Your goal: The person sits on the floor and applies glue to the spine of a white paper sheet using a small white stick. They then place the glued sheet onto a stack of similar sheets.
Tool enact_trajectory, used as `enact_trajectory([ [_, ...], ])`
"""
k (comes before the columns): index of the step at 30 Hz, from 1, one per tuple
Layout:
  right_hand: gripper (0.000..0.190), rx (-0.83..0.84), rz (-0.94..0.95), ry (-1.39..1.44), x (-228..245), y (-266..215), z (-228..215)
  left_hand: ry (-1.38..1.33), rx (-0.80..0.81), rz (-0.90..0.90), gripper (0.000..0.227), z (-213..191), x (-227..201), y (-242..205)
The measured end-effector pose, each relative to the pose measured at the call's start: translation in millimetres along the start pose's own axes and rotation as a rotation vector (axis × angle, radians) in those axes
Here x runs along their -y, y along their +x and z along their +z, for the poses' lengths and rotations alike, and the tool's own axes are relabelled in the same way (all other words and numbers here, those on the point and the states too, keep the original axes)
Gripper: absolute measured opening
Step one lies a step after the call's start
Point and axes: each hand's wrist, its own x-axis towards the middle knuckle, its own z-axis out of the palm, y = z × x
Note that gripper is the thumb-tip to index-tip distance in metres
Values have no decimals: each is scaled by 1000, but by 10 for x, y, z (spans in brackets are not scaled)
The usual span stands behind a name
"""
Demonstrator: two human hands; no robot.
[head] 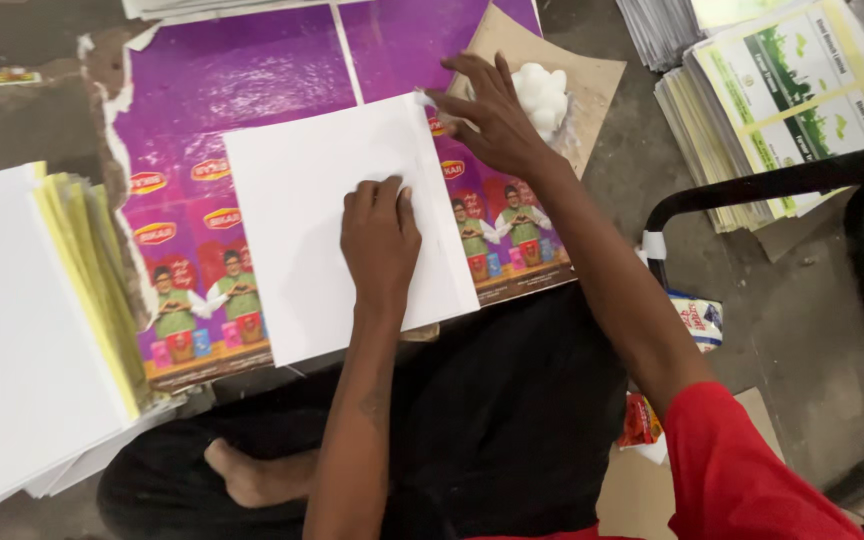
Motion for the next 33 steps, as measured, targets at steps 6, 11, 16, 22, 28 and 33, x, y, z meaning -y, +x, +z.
enact_trajectory([
  [6,42,71,-130,-154,-281,172,94,140,62,27,25,191,169,-56],
  [11,41,115,-239,-279,-232,26,46,138,90,51,40,152,162,-41],
  [16,51,166,-359,-430,33,-344,-58,127,75,48,41,144,175,-66],
  [22,76,333,-420,-298,495,-1098,-197,119,43,90,40,128,171,-87],
  [28,75,327,-522,-347,824,-1690,-287,103,38,94,40,129,180,-129],
  [33,71,116,-417,-123,965,-1881,-432,180,141,-42,100,275,157,-94],
])
